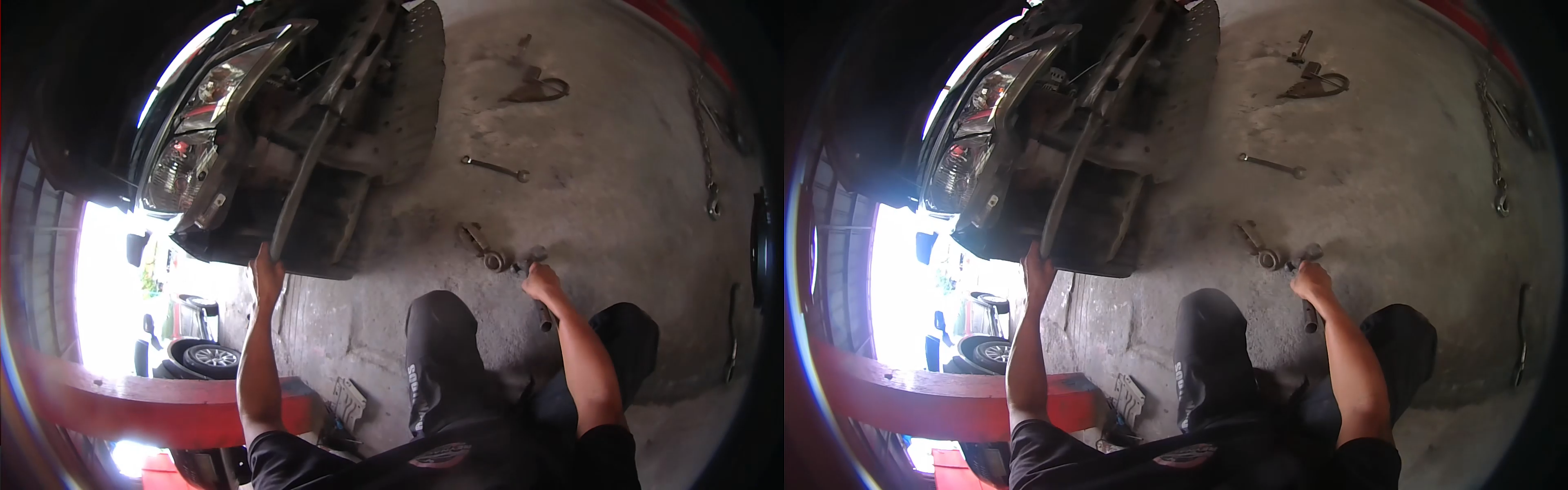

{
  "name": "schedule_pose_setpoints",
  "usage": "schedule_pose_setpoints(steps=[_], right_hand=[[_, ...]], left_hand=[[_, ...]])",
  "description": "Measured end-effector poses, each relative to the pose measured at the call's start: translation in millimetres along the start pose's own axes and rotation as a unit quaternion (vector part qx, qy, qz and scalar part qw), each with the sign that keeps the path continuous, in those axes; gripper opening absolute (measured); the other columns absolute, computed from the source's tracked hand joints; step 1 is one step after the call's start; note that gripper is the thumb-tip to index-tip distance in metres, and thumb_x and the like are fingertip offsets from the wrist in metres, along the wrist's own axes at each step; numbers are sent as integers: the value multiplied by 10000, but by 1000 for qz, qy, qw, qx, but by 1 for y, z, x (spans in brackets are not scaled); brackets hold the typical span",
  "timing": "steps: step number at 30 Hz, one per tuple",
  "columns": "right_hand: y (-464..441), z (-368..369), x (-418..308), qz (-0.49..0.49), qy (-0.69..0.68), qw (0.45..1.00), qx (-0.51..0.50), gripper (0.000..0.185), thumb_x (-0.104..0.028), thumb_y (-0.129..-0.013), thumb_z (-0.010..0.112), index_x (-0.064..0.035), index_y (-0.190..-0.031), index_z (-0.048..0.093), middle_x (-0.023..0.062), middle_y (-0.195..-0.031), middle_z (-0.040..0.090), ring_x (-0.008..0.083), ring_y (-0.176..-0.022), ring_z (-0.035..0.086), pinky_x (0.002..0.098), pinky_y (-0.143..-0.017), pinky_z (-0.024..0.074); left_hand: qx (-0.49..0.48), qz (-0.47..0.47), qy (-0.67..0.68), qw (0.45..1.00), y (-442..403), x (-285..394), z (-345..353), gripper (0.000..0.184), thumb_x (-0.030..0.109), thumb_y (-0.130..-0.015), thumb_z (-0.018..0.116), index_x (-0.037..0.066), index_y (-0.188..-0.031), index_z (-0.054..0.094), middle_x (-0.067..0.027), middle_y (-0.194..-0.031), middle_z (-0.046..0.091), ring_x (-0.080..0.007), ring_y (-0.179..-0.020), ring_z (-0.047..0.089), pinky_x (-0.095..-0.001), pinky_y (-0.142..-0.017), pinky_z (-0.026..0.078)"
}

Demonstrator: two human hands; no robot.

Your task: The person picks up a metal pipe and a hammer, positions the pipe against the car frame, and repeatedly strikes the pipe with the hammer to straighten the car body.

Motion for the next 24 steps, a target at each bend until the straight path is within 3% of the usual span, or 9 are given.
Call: schedule_pose_setpoints(steps=[5,8,11,14,20,24], right_hand=[[-5,0,2,5,-3,1000,-11,379,-179,-823,590,-25,-1167,630,212,-1166,671,354,-1119,642,437,-948,522],[-5,-4,3,7,-30,1000,-4,381,-191,-778,619,-4,-1110,640,237,-1122,678,383,-1078,648,445,-931,523],[-11,1,6,-7,-22,1000,19,393,-201,-750,652,3,-1085,649,244,-1097,685,387,-1053,656,445,-914,527],[-20,7,9,4,0,999,35,406,-207,-736,681,-1,-1085,656,235,-1087,691,371,-1055,661,437,-909,530],[-20,-2,8,-7,-16,1000,16,408,-212,-699,718,0,-1045,668,238,-1019,704,380,-1018,670,441,-901,532],[-29,7,17,-17,-9,999,41,419,-214,-686,728,8,-1036,663,246,-1012,701,388,-997,673,442,-876,541]], left_hand=[[-56,-67,23,996,-23,8,-9,481,-15,-794,663,-43,-1261,552,-320,-960,639,-481,-901,620,-527,-804,480],[8,-20,-36,999,-20,-13,5,530,-4,-788,675,-27,-1293,517,-312,-944,636,-486,-887,600,-521,-794,477],[1,13,-28,1000,-18,-23,16,616,11,-784,685,-11,-1360,468,-308,-957,631,-488,-904,579,-516,-806,469],[-68,-63,-44,995,-13,-11,7,621,19,-782,689,-7,-1366,480,-316,-991,628,-483,-953,571,-516,-837,458],[22,31,-21,999,-10,-12,0,544,-8,-775,674,-42,-1300,537,-315,-930,641,-481,-857,609,-514,-776,480],[-7,1,-4,1000,-19,-4,-5,537,-31,-768,671,-53,-1291,550,-306,-876,646,-451,-797,652,-486,-740,503]])
Point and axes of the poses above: each hand's wrist, its own y-axis away from the middle knuckle, its own z-axis out of the palm, x = y × z, the point moved 6 cm from there along -y, towards the middle knuckle
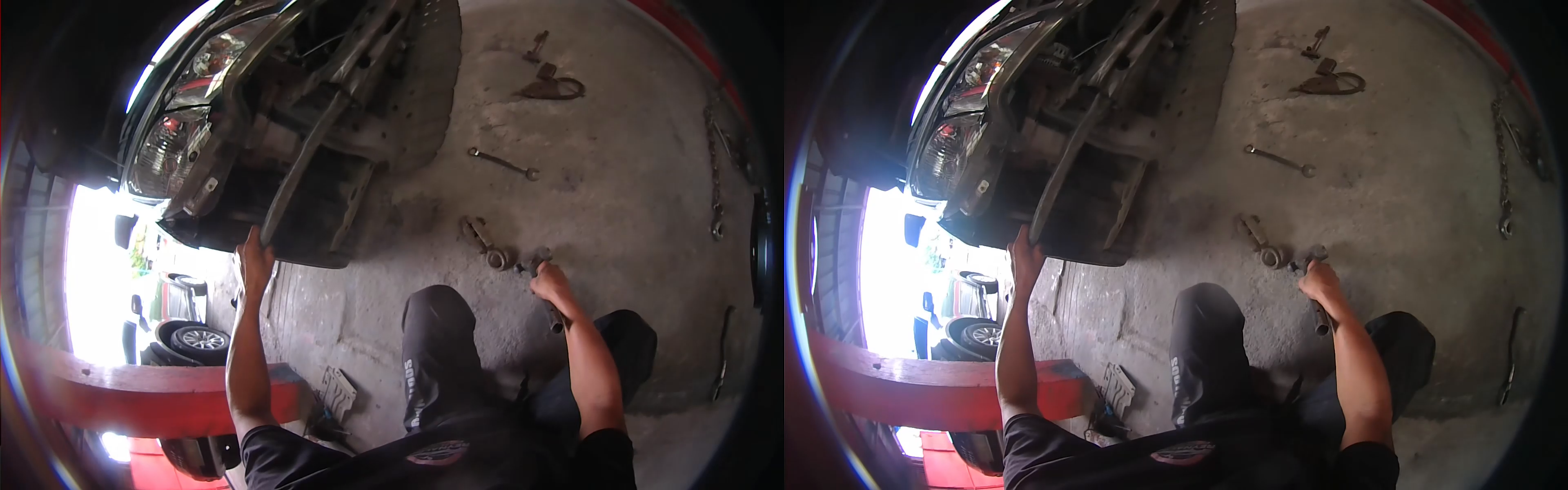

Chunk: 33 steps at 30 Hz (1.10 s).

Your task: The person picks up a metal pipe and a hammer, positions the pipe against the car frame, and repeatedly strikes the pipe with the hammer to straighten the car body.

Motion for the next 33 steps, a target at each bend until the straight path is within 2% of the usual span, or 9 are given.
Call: schedule_pose_setpoints(steps=[8,11,15,19,22,23,26,29,33], right_hand=[[11,-8,-6,-3,-14,1000,-11,395,-209,-702,702,21,-1022,659,264,-1026,691,393,-1014,664,442,-896,531],[14,-8,-6,-8,-6,1000,-7,403,-209,-707,697,22,-1035,659,266,-1035,689,397,-1024,661,440,-905,527],[23,-8,-10,3,23,999,-23,362,-209,-777,653,5,-1070,643,243,-1076,686,383,-1046,657,442,-922,523],[18,-7,-11,7,10,999,-35,355,-237,-814,647,-7,-1084,628,225,-1083,686,373,-1042,659,446,-920,525],[31,3,-17,13,81,996,-46,375,-257,-807,676,-11,-1086,630,221,-1079,685,366,-1047,659,445,-912,528],[38,4,-20,9,95,995,-30,391,-275,-797,704,-11,-1077,634,220,-1078,685,364,-1049,659,441,-909,530],[36,8,-23,19,90,994,-53,413,-294,-794,718,-5,-1074,631,221,-1054,689,375,-1034,660,437,-913,529],[27,6,-17,9,75,997,-25,428,-270,-765,728,7,-1078,637,231,-1066,690,379,-1035,661,434,-919,527],[17,-1,-2,-4,14,1000,-15,521,-234,-691,746,22,-1132,640,260,-1109,682,387,-1072,654,431,-929,525]], left_hand=[[42,38,-9,998,-2,-11,10,541,-38,-759,672,-64,-1287,556,-302,-840,661,-462,-774,669,-467,-706,523],[-26,-42,-10,999,-14,-13,13,554,-17,-750,681,-50,-1291,564,-303,-871,670,-467,-803,673,-477,-719,528],[16,0,-44,999,-32,-45,40,561,42,-759,690,14,-1309,582,-323,-878,660,-467,-824,672,-485,-738,533],[29,-61,-60,996,-34,-59,50,558,81,-764,707,24,-1306,587,-341,-957,645,-471,-870,657,-494,-783,524],[48,-39,-81,995,-38,-57,50,532,90,-757,713,25,-1274,609,-328,-886,656,-458,-811,672,-488,-726,535],[67,-3,-70,995,-41,-54,48,501,89,-742,719,34,-1233,638,-290,-787,663,-437,-732,681,-480,-659,543],[74,52,-76,993,-54,-53,47,477,84,-723,724,29,-1193,657,-258,-720,658,-419,-680,682,-477,-613,543],[24,-25,-54,998,-59,-55,49,504,71,-743,714,30,-1239,627,-292,-837,671,-448,-812,680,-486,-732,543],[12,-23,-13,1000,-39,-42,49,502,51,-742,717,10,-1233,617,-295,-890,673,-444,-868,678,-487,-753,537]])
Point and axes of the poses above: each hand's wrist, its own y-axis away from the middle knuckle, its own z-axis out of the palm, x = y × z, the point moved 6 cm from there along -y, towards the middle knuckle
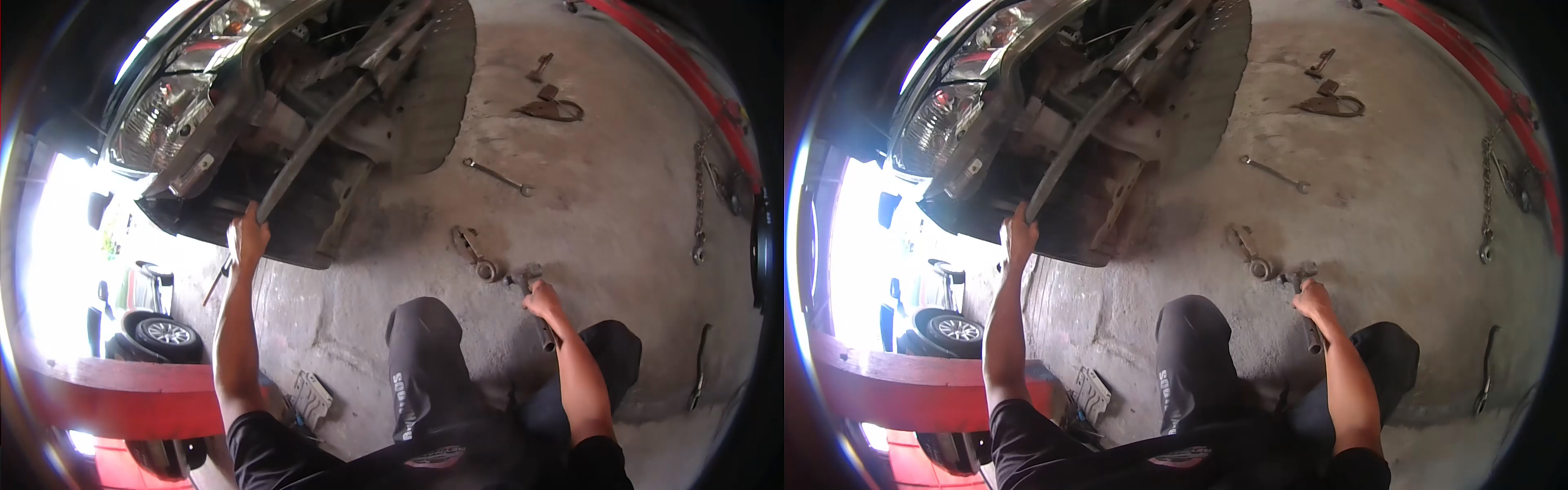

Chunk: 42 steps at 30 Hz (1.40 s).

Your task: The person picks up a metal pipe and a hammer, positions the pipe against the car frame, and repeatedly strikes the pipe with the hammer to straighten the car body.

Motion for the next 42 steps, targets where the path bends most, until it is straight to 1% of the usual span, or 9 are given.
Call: schedule_pose_setpoints(steps=[4,16,20,27,28,31,36,39,42], right_hand=[[-4,-1,5,12,-19,1000,12,521,-242,-687,752,11,-1131,649,263,-1097,684,386,-1066,657,427,-929,528],[-2,-9,-13,12,16,999,-26,460,-233,-745,689,4,-1137,638,253,-1136,675,381,-1071,656,434,-929,528],[7,5,-11,21,35,999,-12,452,-251,-777,659,1,-1150,617,248,-1139,671,379,-1095,643,441,-945,519],[-5,-3,-9,2,21,999,-26,428,-226,-773,639,4,-1133,628,247,-1121,678,373,-1092,645,445,-935,521],[-12,-4,-6,-7,0,1000,1,422,-235,-734,679,8,-1078,657,249,-1078,688,377,-1057,659,444,-915,531],[-8,3,8,-10,-37,999,23,408,-251,-656,758,17,-961,715,252,-983,708,384,-977,688,442,-868,552],[-7,0,-9,11,-66,998,20,362,-224,-674,727,15,-945,716,248,-966,711,374,-961,695,444,-841,557],[-10,3,-12,19,-66,995,66,336,-213,-696,700,10,-948,713,245,-966,712,369,-960,697,448,-832,556],[-8,0,-13,35,-62,996,49,327,-210,-712,684,6,-955,710,241,-969,713,370,-965,697,454,-830,555]], left_hand=[[22,1,4,1000,18,16,-23,454,49,-750,713,66,-1198,639,-258,-818,678,-418,-803,691,-485,-710,536],[36,25,17,999,33,52,-57,473,-17,-749,683,-2,-1217,618,-285,-807,661,-444,-786,675,-481,-695,529],[-95,-80,22,992,20,39,-47,591,0,-767,686,-1,-1339,539,-326,-1005,644,-469,-996,597,-500,-870,487],[-91,-28,-35,995,24,39,-42,610,10,-781,646,-12,-1370,491,-326,-1015,637,-491,-963,591,-525,-874,473],[-78,-29,-6,997,28,48,-45,598,-4,-778,629,-23,-1360,492,-328,-1013,637,-499,-975,580,-532,-899,457],[-14,5,-14,1000,37,76,-68,398,21,-733,688,3,-1123,609,-277,-760,657,-457,-778,672,-526,-669,527],[8,47,-66,997,38,117,-93,282,31,-758,671,13,-1031,600,-264,-765,665,-463,-771,667,-543,-671,529],[-3,17,-92,996,40,128,-96,241,46,-769,666,23,-997,591,-260,-799,675,-462,-797,669,-548,-688,535],[-11,22,-88,996,38,135,-94,227,53,-773,668,35,-984,587,-257,-835,683,-460,-834,671,-551,-710,536]])
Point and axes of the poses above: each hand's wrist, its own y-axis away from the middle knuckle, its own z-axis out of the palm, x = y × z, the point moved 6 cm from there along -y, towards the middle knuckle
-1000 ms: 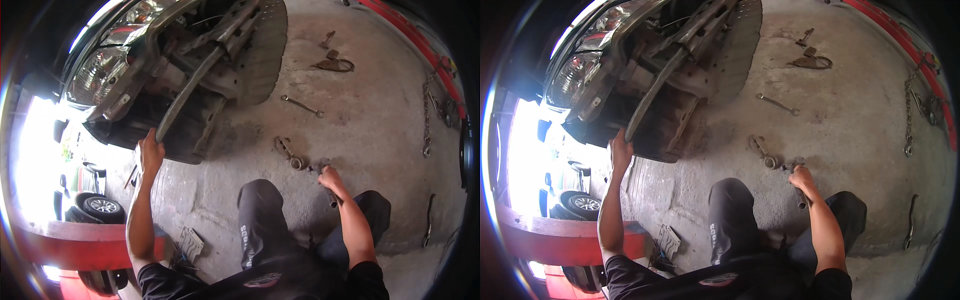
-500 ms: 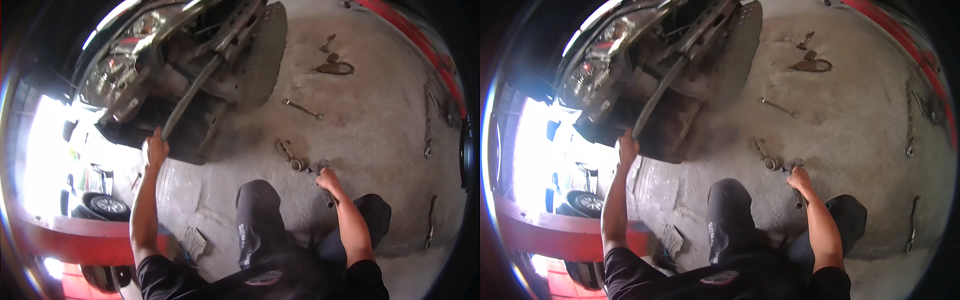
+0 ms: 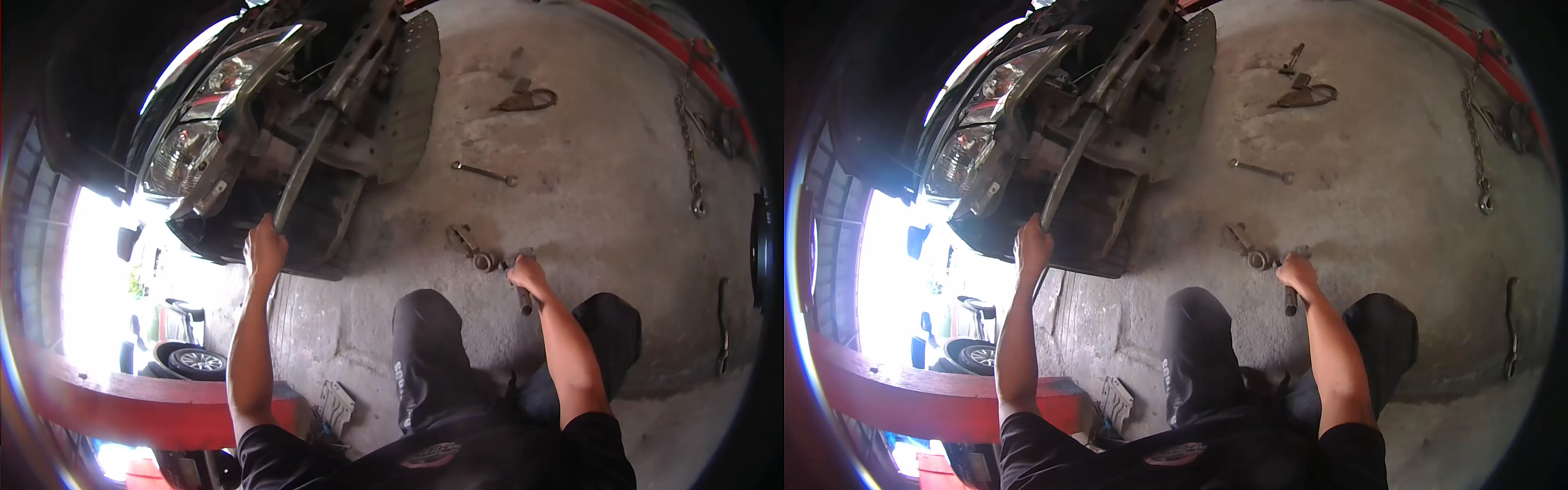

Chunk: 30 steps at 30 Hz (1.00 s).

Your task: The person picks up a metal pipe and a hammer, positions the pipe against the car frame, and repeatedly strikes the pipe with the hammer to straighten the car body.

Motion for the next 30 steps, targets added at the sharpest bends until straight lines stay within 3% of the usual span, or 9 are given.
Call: schedule_pose_setpoints(steps=[13,20,25,28,30], right_hand=[[4,-3,1,-9,-18,1000,-13,400,-205,-732,659,6,-1071,668,243,-1032,704,382,-991,686,453,-852,545],[2,3,5,-36,-6,999,5,410,-239,-763,639,19,-1080,652,247,-1037,698,380,-1018,675,465,-881,536],[18,8,1,-35,44,997,-45,413,-247,-793,629,2,-1122,624,244,-1085,680,381,-1050,661,464,-920,525],[18,4,-1,2,80,994,-71,434,-274,-827,640,-34,-1185,591,218,-1166,658,364,-1092,645,448,-945,521],[21,6,0,-16,45,998,-47,393,-242,-796,638,-16,-1116,616,232,-1086,679,379,-1049,659,462,-929,525]], left_hand=[[-11,-19,12,1000,-10,19,-11,234,64,-779,630,36,-1010,603,-262,-908,683,-470,-908,653,-558,-773,519],[-8,-13,9,1000,-13,15,-7,225,67,-773,647,31,-994,620,-273,-849,682,-461,-846,671,-551,-733,538],[9,-4,16,1000,-18,7,1,240,49,-763,643,25,-1001,619,-277,-821,677,-460,-810,672,-549,-715,541],[-8,0,51,999,-42,-14,23,334,43,-754,641,27,-1088,636,-275,-812,673,-453,-794,675,-530,-682,539],[-9,8,33,999,-31,-23,31,369,54,-762,633,23,-1130,636,-268,-832,680,-451,-811,676,-523,-691,541]])
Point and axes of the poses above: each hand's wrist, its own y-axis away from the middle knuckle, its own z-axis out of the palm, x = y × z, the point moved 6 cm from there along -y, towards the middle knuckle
